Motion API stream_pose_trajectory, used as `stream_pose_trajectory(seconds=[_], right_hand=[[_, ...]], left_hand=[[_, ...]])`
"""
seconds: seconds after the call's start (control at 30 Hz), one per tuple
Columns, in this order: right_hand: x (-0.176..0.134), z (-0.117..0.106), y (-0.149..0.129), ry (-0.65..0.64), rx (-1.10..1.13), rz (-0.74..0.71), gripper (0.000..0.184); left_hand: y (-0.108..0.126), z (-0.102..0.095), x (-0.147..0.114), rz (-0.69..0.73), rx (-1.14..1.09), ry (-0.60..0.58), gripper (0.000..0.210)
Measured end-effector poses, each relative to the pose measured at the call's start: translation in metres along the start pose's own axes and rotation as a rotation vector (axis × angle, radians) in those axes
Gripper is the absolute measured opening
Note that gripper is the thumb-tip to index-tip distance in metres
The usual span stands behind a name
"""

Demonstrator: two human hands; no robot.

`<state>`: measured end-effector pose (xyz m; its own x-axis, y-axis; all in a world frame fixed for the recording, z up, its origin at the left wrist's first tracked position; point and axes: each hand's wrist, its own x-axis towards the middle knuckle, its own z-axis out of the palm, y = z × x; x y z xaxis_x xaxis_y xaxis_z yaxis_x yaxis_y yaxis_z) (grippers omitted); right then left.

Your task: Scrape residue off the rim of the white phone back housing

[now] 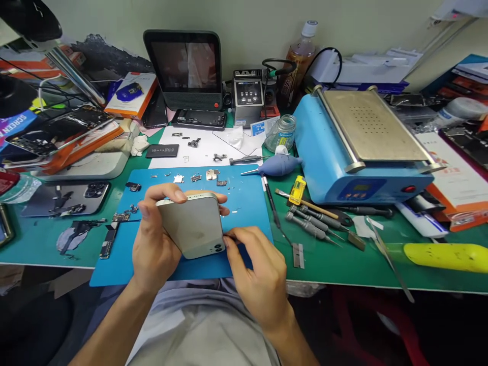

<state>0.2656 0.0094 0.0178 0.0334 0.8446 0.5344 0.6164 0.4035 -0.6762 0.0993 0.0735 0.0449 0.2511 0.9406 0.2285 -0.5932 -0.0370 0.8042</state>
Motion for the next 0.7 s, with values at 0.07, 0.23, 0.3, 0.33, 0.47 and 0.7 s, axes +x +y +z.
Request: stream_pose_trajectory(seconds=[0.07, 0.23, 0.3, 0.33, 0.47, 0.7], right_hand=[[0.0003, -0.0013, 0.0006, -0.007, 0.008, 0.002, 0.017], [0.0003, -0.0047, 0.0034, -0.034, 0.041, 0.008, 0.020], [-0.0002, -0.0052, 0.0047, -0.039, 0.051, 0.009, 0.020], [-0.0005, -0.0053, 0.0052, -0.041, 0.055, 0.010, 0.020], [-0.0016, -0.0057, 0.0061, -0.048, 0.062, 0.020, 0.020], [-0.0011, -0.0059, 0.0071, -0.043, 0.102, 0.062, 0.018]], left_hand=[[-0.0003, -0.0002, -0.0009, 0.005, 0.010, -0.008, 0.037], [0.0004, 0.0016, -0.0045, 0.005, 0.036, -0.052, 0.036], [0.0009, 0.0016, -0.0049, 0.008, 0.044, -0.060, 0.036], [0.0011, 0.0014, -0.0049, 0.010, 0.048, -0.063, 0.036], [0.0012, 0.0001, -0.0043, 0.020, 0.058, -0.085, 0.037], [0.0004, 0.0013, -0.0053, 0.015, 0.082, -0.054, 0.037]])
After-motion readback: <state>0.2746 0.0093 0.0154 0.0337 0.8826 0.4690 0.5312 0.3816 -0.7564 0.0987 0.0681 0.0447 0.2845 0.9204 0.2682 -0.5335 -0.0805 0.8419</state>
